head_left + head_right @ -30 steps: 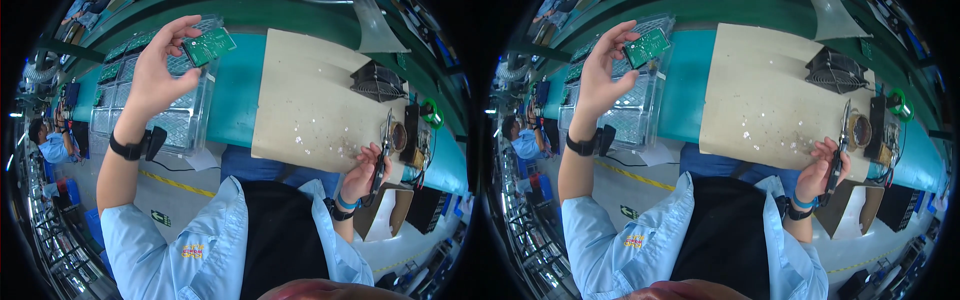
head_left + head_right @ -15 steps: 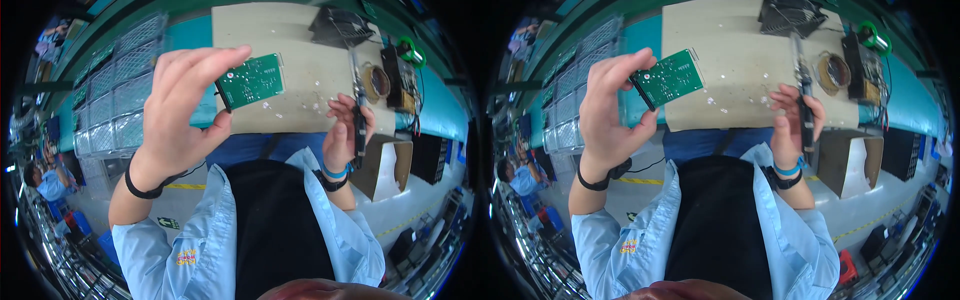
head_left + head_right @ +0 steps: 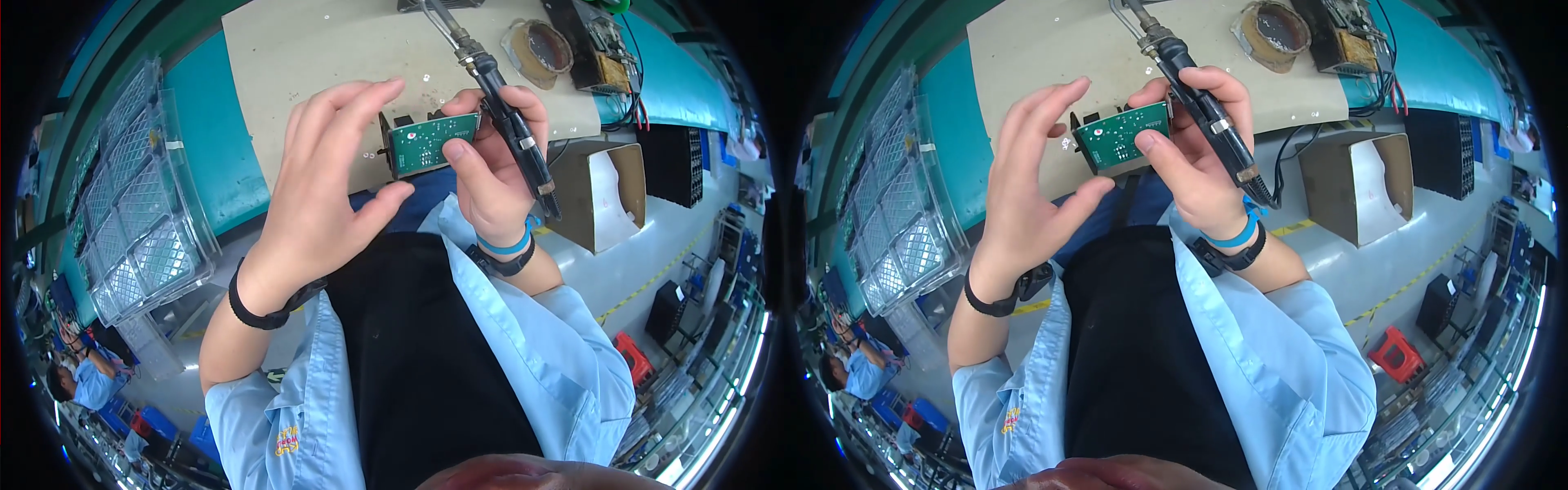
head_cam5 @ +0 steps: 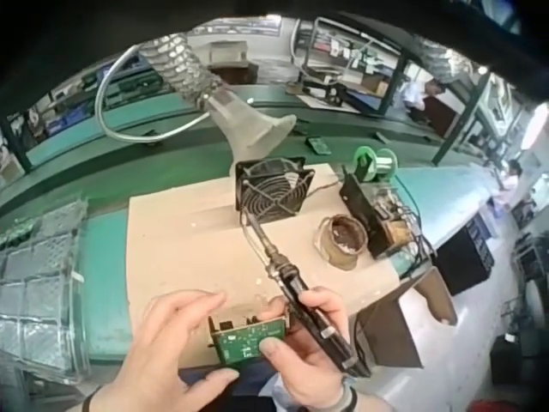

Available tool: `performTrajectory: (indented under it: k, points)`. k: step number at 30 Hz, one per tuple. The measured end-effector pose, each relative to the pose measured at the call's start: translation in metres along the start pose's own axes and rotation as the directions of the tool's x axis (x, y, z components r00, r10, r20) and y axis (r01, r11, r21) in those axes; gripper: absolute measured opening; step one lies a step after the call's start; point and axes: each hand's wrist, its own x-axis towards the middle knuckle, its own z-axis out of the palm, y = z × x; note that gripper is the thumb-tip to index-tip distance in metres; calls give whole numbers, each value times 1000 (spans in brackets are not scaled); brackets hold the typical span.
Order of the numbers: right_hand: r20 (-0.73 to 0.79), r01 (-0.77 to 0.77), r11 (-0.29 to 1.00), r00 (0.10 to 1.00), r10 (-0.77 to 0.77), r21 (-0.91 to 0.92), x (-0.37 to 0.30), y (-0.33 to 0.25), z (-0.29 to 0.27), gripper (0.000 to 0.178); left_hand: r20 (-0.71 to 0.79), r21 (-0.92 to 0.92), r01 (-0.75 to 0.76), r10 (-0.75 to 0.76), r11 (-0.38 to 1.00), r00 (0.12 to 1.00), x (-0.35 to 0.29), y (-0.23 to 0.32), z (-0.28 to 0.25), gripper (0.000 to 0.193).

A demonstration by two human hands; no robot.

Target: The person picks up a circuit board from a tray, solders it with a soldering iron, and presses small white components onto it by hand. This process is repeated for several boards before they are returned to the tray.

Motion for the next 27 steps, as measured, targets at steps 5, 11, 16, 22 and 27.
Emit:
performTrajectory:
  k: [5,11,16,22,27]
  points:
    - [66,92,994,994,-88,-52,-3,2,-1,74,108,-248,156,-132,956,985,-8,-8,0,51]
    - [193,123,983,976,-96,-136,-3,-4,-7,76,-30,-164,-58,54,985,998,-14,-17,4,41]
    - [274,151,982,955,-115,-115,-7,-4,-7,76,-116,-184,-138,118,973,986,-17,-26,12,40]
    - [313,196,974,938,-151,-117,-9,-2,-8,76,-156,-211,-169,138,963,978,-18,-28,16,40]
    - [145,136,990,981,-131,-25,-10,-4,-1,68,-32,-269,11,-20,963,999,-20,-21,10,37]
